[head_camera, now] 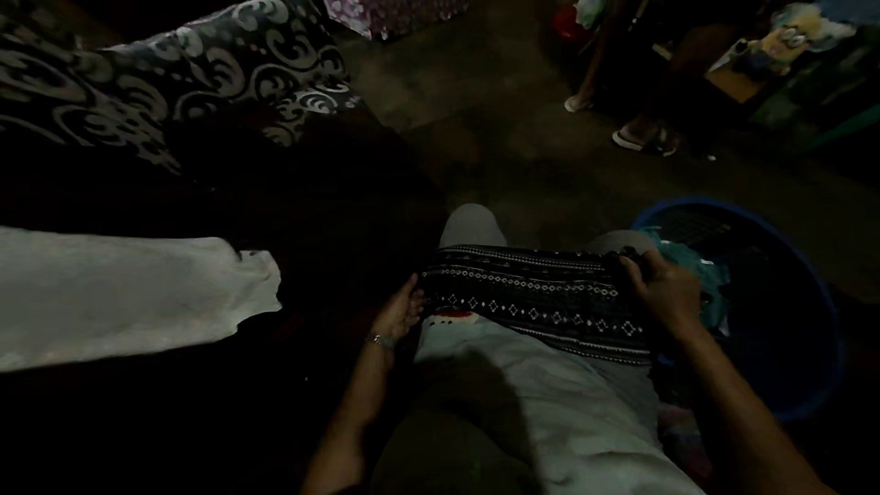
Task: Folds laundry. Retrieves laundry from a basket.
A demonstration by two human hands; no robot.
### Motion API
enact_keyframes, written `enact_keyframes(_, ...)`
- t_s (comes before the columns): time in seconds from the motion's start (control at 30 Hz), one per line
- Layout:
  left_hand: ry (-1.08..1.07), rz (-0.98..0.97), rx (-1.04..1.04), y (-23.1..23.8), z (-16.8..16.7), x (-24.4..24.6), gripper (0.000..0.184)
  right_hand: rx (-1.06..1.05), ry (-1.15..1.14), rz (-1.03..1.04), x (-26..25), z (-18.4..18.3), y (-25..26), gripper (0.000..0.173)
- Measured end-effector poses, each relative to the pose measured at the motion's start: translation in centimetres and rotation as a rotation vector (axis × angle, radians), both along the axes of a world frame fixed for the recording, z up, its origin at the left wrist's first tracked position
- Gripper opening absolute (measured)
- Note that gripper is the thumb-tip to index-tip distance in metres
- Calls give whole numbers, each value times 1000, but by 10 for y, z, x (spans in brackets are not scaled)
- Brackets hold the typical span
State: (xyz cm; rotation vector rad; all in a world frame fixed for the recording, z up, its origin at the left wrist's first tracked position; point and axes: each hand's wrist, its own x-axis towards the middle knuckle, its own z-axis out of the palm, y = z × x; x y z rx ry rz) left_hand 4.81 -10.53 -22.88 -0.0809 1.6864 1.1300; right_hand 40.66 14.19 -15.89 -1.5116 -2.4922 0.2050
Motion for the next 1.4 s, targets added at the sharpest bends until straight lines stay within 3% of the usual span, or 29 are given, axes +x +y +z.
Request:
enact_keyframes(0.1,-48,123,148,0,-5,4,30,-40,10,-11,-4,3,-4,65)
enact_keyframes(0.2,20,202,243,1,-9,5,34,-7,37,16,-5,2,-5,65)
enact_keyframes(0.37,233,291,229,-9,19,-9,22,33,37,31,-8,6,-9,65)
enact_keyframes(0.43,355,241,153,-17,26,-15,23,40,28,29,-7,5,-7,64)
enact_keyframes(0.53,506,-87,-75,-33,28,-15,46,45,29,23,-7,4,-7,66)
enact_keyframes(0.63,448,-225,-132,-38,18,2,35,62,28,28,-7,3,-6,65)
enact_keyframes(0.73,290,-87,-53,-35,-2,20,57,70,17,32,-6,3,-5,65)
enact_keyframes(0.87,142,58,75,-17,-11,24,47,53,14,32,-8,7,-7,64)
enact_keyframes(1.0,114,214,122,-1,-1,23,16,33,42,28,-3,3,-3,63)
enact_keyframes(1.1,169,291,151,-7,17,20,18,3,164,-10,9,13,6,57)
enact_keyframes(1.2,281,161,73,-25,22,14,18,51,261,-70,31,41,17,53)
enact_keyframes(1.3,244,-51,-69,-37,4,15,29,140,295,-149,58,70,27,55)
enact_keyframes(1.4,79,57,-65,-35,-6,29,57,202,306,-242,94,99,43,60)
